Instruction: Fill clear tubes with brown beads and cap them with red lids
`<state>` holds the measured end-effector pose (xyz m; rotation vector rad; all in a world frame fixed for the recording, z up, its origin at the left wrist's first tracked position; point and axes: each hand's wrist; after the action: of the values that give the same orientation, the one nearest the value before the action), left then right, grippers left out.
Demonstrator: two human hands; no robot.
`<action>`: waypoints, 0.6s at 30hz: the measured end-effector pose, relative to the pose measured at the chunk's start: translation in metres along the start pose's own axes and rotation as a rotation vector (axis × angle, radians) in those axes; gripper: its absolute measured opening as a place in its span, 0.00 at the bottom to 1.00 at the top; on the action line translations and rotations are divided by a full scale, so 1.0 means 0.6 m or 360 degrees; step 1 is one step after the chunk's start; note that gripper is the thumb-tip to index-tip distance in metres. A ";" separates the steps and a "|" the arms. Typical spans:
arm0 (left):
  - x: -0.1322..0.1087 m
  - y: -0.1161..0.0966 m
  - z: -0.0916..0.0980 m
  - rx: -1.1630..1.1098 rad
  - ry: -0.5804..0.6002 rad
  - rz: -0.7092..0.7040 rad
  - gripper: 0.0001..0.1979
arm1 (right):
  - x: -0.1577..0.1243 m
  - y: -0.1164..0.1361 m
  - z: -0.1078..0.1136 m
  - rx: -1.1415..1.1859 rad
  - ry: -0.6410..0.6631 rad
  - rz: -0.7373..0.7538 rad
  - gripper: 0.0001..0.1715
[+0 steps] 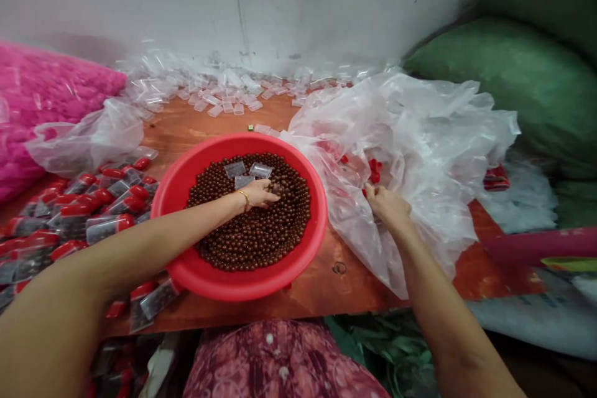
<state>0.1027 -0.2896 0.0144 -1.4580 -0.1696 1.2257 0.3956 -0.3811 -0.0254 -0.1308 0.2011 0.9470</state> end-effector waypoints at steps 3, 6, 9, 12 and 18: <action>-0.020 0.015 0.022 -0.0492 0.0118 -0.0128 0.16 | -0.017 -0.002 0.003 0.0178 0.0008 -0.0175 0.31; -0.042 0.021 0.037 -0.0689 0.0185 -0.0291 0.19 | -0.038 -0.011 -0.001 0.0314 -0.0129 -0.0146 0.24; -0.068 0.019 0.043 -0.0837 0.0252 -0.0360 0.21 | -0.057 -0.020 -0.007 0.0567 -0.0308 -0.0095 0.23; -0.094 0.016 0.043 -0.0916 0.0300 -0.0297 0.24 | -0.073 -0.024 -0.003 0.0888 -0.0467 -0.0090 0.34; -0.124 0.016 0.031 -0.1079 0.0348 -0.0557 0.23 | -0.111 0.000 0.052 0.1822 -0.0357 0.0131 0.27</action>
<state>0.0509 -0.3326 0.0531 -2.0228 -0.7120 0.7370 0.3614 -0.4273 0.0204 1.0365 0.5116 0.8006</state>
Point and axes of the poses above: each hand's wrist, its own x-axis towards the middle knuckle, its own z-axis out of the back of the hand, y = z × x, and after that the axes turned 5 degrees about -x, right-handed
